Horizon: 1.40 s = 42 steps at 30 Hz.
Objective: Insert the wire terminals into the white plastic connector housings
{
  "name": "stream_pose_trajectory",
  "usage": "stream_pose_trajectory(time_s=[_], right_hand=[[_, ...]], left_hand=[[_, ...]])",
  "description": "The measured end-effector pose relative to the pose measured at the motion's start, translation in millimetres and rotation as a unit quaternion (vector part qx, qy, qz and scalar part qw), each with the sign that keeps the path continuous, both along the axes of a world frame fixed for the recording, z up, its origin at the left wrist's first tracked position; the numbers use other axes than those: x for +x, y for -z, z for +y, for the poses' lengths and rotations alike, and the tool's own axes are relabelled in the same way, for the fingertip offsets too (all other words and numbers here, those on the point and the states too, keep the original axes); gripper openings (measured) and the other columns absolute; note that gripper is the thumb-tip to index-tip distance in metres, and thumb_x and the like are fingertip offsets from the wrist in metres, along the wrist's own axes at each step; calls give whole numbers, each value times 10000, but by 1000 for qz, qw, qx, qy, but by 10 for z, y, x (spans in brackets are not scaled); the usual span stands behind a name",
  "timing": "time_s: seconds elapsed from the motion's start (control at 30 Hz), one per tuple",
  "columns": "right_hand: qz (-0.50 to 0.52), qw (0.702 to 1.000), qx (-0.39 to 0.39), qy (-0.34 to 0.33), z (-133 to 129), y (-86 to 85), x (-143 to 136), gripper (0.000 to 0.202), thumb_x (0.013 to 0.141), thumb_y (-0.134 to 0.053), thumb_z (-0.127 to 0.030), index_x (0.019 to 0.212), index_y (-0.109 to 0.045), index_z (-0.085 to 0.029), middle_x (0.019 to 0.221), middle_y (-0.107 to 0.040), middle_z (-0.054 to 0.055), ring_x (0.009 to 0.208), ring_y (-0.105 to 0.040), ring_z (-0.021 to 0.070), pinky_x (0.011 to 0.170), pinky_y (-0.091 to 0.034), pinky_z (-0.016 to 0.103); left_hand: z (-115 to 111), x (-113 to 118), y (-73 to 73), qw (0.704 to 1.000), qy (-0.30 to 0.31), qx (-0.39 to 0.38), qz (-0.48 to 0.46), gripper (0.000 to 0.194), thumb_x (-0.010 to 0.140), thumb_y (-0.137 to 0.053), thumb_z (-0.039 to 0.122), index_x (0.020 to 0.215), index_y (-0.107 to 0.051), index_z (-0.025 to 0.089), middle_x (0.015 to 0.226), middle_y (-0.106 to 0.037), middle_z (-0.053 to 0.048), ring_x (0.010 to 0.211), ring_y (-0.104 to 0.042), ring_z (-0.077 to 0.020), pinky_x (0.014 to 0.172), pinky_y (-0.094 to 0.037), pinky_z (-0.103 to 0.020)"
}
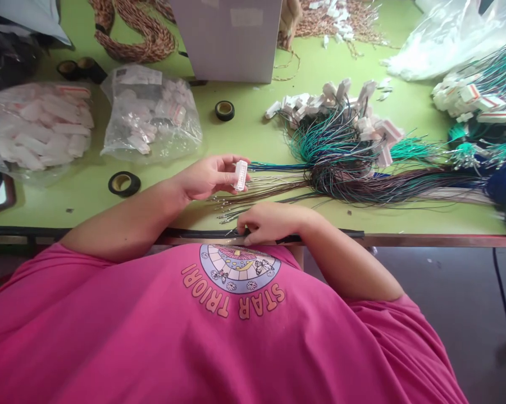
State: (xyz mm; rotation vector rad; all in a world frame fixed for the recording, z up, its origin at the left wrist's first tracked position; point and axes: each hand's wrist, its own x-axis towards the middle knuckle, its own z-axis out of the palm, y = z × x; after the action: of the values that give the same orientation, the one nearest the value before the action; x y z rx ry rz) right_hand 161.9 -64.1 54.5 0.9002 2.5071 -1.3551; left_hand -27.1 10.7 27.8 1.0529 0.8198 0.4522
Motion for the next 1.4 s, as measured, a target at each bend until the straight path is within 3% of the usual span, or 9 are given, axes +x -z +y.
stream_pose_trajectory(time_s=[0.1,0.23,0.3,0.47,0.6,0.8,1.0,1.27,1.4], right_hand=[[90,995,6,45,144,32,-38,194,859,-550,-255,897,-718,-164,743,-663,-6,648,-525,95,630,-370,224],[155,934,133,293,281,117,114,228,841,-561,-301,834,-732,-151,646,-623,-17,582,-479,91,591,-353,234],[140,899,202,362,293,173,162,221,830,-560,-282,788,-731,-149,586,-588,-22,542,-447,90,570,-333,242],[106,892,296,324,234,293,152,243,851,-499,-231,753,-711,-164,678,-654,28,622,-533,122,632,-363,258],[49,901,306,305,213,310,138,288,880,-450,-247,729,-685,-176,700,-656,50,659,-531,144,649,-347,270],[68,923,145,350,274,290,154,246,850,-490,-277,710,-657,-163,628,-570,1,608,-458,116,612,-312,254],[133,909,3,395,288,338,82,218,798,-543,-315,669,-623,-159,587,-473,-36,583,-394,98,583,-304,246],[150,912,57,378,351,411,104,268,841,-547,-360,722,-653,-145,619,-529,-23,600,-431,104,607,-340,252],[140,924,159,319,424,412,234,223,862,-540,-301,857,-717,-164,780,-665,35,721,-552,147,697,-400,278]], left_hand=[[27,-32,16,999,25,-9,-19,451,765,-693,70,1192,-572,149,972,-706,-77,797,-703,-164,679,-551,-288],[65,-56,40,999,33,-14,-39,472,749,-741,127,1192,-580,157,1016,-701,-75,822,-693,-158,729,-556,-313],[79,-58,52,998,34,-20,-45,464,754,-742,140,1189,-582,168,1031,-701,-77,827,-695,-158,720,-554,-303],[91,-45,77,998,29,-34,-41,462,756,-738,129,1188,-578,176,1012,-701,-76,857,-693,-160,695,-550,-266],[82,-22,79,1000,14,-23,-9,478,733,-746,134,1180,-580,171,965,-685,-58,827,-676,-146,673,-549,-252],[79,2,105,999,4,24,26,484,655,-788,128,1102,-606,164,874,-655,-22,750,-650,-124,666,-553,-254],[49,28,158,996,13,89,21,454,576,-840,139,975,-623,163,771,-656,12,658,-636,-107,646,-539,-249],[32,13,76,992,2,119,46,358,653,-785,131,960,-602,156,711,-644,6,621,-642,-125,614,-539,-274],[123,-102,-49,986,26,152,69,360,658,-763,90,983,-633,176,732,-648,5,638,-640,-120,637,-522,-269]])
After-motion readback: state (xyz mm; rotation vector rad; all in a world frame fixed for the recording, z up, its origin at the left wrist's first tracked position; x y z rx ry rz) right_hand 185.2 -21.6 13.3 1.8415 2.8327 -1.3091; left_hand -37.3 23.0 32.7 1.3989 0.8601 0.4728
